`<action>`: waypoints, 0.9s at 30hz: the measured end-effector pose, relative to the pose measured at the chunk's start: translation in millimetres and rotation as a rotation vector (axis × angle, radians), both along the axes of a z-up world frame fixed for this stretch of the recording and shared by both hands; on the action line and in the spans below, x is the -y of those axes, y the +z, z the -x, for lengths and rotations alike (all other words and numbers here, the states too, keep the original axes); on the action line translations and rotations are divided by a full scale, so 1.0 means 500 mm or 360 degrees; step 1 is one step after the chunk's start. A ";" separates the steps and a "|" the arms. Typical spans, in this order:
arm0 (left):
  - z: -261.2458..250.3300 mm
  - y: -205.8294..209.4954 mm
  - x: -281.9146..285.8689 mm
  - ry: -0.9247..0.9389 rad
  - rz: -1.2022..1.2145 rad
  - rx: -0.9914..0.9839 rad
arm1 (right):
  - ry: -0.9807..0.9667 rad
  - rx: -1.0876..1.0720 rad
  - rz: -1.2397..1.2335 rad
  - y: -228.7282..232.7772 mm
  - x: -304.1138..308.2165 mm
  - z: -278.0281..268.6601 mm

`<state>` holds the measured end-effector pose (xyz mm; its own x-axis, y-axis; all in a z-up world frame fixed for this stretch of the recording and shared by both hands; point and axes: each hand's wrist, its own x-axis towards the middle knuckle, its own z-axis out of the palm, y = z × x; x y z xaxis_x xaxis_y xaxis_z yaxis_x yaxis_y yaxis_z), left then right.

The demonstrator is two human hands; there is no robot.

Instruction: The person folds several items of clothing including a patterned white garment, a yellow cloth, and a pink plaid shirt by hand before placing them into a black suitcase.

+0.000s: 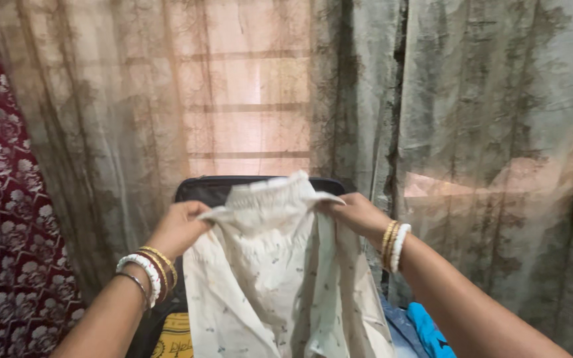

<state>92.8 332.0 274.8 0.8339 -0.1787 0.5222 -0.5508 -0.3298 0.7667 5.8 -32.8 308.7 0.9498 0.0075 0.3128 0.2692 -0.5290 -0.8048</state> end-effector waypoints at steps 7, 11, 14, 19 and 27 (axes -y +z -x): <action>0.019 -0.032 -0.020 -0.0417 -0.0181 -0.0686 | 0.0443 -0.0411 -0.0428 -0.039 0.017 -0.026; 0.103 0.030 0.007 -0.0614 -0.0012 -0.0706 | 0.0475 -0.0422 -0.0554 -0.013 0.005 -0.004; 0.166 0.097 0.005 -0.0695 0.0029 -0.0818 | 0.0528 -0.0412 -0.0469 0.037 0.002 0.043; 0.175 0.161 0.020 -0.0857 0.0142 -0.0746 | 0.0824 -0.0403 -0.0553 0.123 -0.007 0.098; 0.074 0.100 0.097 0.0166 -0.0246 0.0165 | 0.0203 -0.0236 0.0095 0.111 0.000 0.029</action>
<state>55.8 283.2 324.7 0.7952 -0.1788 0.5794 -0.5810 -0.4983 0.6435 -8.6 -33.0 364.4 0.9755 0.1453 0.1649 0.2181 -0.5463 -0.8087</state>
